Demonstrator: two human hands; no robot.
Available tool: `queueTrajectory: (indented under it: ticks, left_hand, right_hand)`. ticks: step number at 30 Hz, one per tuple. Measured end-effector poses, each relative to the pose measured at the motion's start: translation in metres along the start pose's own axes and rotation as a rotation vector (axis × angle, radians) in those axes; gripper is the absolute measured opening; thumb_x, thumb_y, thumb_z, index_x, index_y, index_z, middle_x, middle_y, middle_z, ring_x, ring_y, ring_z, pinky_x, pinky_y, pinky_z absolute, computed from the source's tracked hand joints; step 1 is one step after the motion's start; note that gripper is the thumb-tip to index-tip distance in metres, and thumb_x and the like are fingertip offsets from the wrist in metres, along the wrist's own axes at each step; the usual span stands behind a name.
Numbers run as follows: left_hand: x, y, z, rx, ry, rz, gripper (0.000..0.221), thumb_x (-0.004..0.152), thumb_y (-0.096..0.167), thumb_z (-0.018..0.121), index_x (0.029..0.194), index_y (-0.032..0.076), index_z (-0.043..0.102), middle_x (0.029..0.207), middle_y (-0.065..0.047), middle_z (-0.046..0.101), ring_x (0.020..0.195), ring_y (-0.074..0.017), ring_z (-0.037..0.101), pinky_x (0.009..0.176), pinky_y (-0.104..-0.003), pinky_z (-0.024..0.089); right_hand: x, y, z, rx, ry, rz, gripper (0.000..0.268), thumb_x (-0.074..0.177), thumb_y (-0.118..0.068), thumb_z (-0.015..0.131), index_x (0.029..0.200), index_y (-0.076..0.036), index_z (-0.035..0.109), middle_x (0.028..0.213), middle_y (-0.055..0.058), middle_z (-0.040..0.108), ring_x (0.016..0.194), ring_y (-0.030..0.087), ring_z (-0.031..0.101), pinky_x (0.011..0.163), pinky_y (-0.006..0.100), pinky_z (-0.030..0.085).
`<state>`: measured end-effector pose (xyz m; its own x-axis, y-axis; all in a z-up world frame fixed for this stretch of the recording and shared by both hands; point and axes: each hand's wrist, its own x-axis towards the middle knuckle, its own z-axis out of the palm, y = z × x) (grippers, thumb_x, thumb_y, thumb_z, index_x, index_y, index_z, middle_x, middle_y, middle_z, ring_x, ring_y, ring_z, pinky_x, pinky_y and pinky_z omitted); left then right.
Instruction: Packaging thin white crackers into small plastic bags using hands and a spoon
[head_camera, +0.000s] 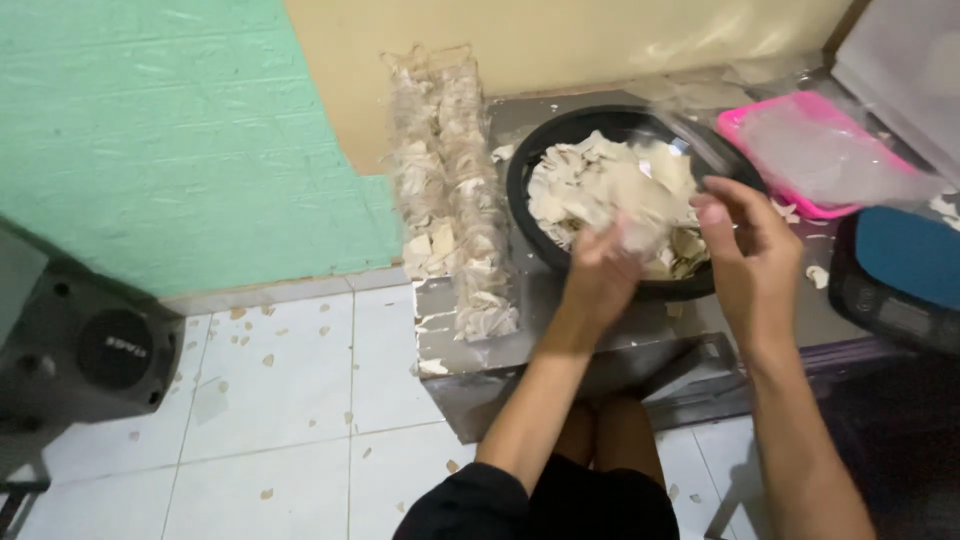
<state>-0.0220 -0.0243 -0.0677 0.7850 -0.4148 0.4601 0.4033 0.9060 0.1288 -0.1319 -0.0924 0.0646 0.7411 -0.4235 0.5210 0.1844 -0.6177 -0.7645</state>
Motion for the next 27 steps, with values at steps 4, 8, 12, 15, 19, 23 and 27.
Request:
queueTrajectory:
  ticks: [4,8,12,15,19,23,27]
  left_hand:
    - [-0.063,-0.01,0.012,0.021,0.135,-0.079,0.044,0.1,0.005,0.073,0.141,0.0,0.059,0.131,-0.014,0.069,0.115,-0.0233,0.068,0.101,-0.036,0.056]
    - [-0.109,0.028,0.044,0.503,0.245,-0.176,0.039,0.092,0.014,0.078,0.128,0.007,0.066,0.121,-0.005,0.071,0.107,-0.0122,0.066,0.095,-0.025,0.053]
    - [-0.147,0.069,0.101,1.064,0.145,-0.218,0.055,0.092,0.02,0.072,0.143,0.008,0.056,0.127,-0.012,0.07,0.116,-0.0184,0.068,0.106,-0.032,0.056]
    - [-0.167,0.082,0.116,1.451,0.056,-0.168,0.073,0.085,0.026,0.075,0.15,0.008,0.048,0.138,-0.008,0.066,0.124,-0.0169,0.065,0.101,-0.035,0.054]
    - [-0.187,0.088,0.128,1.683,0.093,-0.124,0.101,0.068,0.054,0.071,0.155,0.013,0.039,0.144,-0.007,0.061,0.125,-0.024,0.065,0.112,-0.04,0.049]
    - [-0.197,0.085,0.103,1.594,0.258,-0.024,0.068,0.081,0.03,0.076,0.142,0.011,0.052,0.134,-0.014,0.066,0.117,-0.0249,0.067,0.102,-0.034,0.053]
    - [-0.199,0.092,0.091,1.571,0.38,0.128,0.031,0.09,0.018,0.076,0.119,0.009,0.067,0.112,-0.006,0.072,0.102,-0.0168,0.067,0.094,-0.029,0.052]
  right_hand:
    - [-0.043,0.044,-0.001,0.118,0.08,-0.004,0.016,0.111,-0.016,0.065,0.118,-0.004,0.072,0.112,0.005,0.072,0.103,0.01,0.062,0.094,0.024,0.051]
    - [-0.08,0.058,-0.003,0.237,0.196,0.066,0.011,0.117,-0.014,0.066,0.12,-0.004,0.07,0.115,0.006,0.071,0.105,0.012,0.066,0.096,0.024,0.054]
    - [-0.106,0.032,-0.005,0.095,0.074,-0.047,0.011,0.128,0.009,0.056,0.126,0.014,0.066,0.116,0.025,0.069,0.102,0.031,0.069,0.091,0.039,0.059]
    - [-0.125,0.011,0.018,0.086,0.101,0.172,0.006,0.116,-0.007,0.072,0.117,-0.001,0.073,0.1,0.006,0.068,0.087,0.011,0.059,0.078,0.025,0.049]
    - [-0.123,-0.017,0.036,-0.088,0.066,0.214,0.016,0.114,-0.008,0.063,0.119,-0.008,0.078,0.102,0.005,0.074,0.086,0.011,0.066,0.071,0.026,0.05]
    - [-0.126,-0.014,0.044,-0.038,-0.03,-0.028,0.012,0.114,0.0,0.064,0.114,0.005,0.076,0.1,0.017,0.075,0.081,0.022,0.071,0.063,0.029,0.055]
    - [-0.131,0.009,0.044,0.509,-0.216,0.156,0.035,0.102,-0.036,0.052,0.115,-0.005,0.063,0.123,0.01,0.069,0.108,0.024,0.071,0.091,0.036,0.061]
